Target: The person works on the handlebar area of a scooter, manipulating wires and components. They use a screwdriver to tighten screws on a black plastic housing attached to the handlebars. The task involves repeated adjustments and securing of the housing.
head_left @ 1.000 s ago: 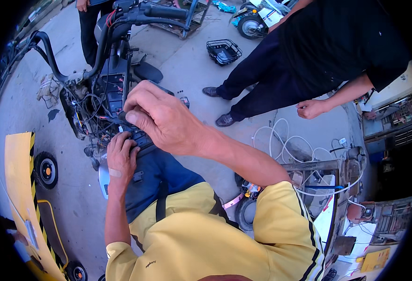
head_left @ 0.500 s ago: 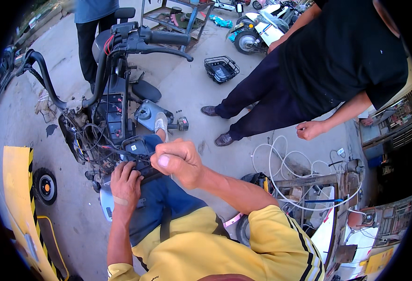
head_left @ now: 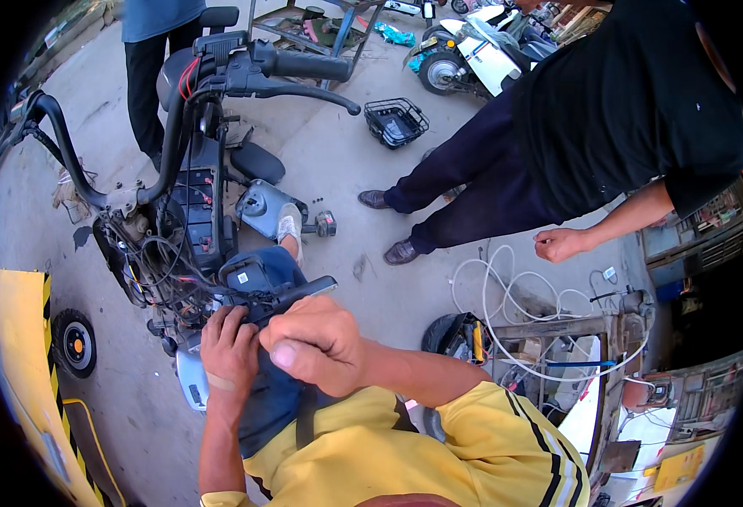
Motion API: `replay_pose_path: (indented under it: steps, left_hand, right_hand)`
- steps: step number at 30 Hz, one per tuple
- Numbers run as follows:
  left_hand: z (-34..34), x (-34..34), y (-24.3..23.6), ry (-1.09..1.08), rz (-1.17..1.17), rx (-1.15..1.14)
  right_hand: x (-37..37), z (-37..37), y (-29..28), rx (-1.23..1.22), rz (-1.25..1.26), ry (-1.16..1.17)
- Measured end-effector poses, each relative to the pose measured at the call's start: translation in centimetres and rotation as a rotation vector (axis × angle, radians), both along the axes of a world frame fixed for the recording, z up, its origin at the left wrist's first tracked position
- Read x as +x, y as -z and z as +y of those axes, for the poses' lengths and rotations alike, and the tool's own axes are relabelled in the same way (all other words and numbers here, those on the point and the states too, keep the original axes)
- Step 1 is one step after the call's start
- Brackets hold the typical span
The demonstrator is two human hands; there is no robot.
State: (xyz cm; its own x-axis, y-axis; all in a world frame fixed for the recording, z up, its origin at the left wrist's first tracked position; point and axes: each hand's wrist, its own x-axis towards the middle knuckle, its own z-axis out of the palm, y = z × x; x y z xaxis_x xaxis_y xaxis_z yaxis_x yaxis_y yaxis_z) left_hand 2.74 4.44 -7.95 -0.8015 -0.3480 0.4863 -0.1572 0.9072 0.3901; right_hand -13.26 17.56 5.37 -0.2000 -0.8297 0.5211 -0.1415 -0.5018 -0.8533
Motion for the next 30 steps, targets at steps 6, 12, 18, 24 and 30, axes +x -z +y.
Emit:
replay_pose_path:
  steps: [6,12,18,24,30]
  left_hand:
    - [-0.4,0.1,0.1,-0.006,-0.008,-0.040]
    - [0.0,0.5,0.4,-0.021,-0.028,0.003]
    - [-0.2,0.0,0.2,0.002,-0.048,-0.035]
    - [-0.3,-0.2,0.4,0.002,-0.031,0.003]
    - [-0.4,-0.3,0.7,0.005,-0.044,0.005]
  right_hand:
    - [-2.1,1.1,0.6,0.012,-0.037,-0.105]
    - [2.6,1.8,1.5,-0.059,-0.078,0.222]
    - [-0.4,0.0,0.8,0.151,-0.003,-0.269]
    - [1.7,1.8,0.3,-0.012,-0.073,0.209]
    - [1.5,0.7,1.3,-0.190,-0.047,0.110]
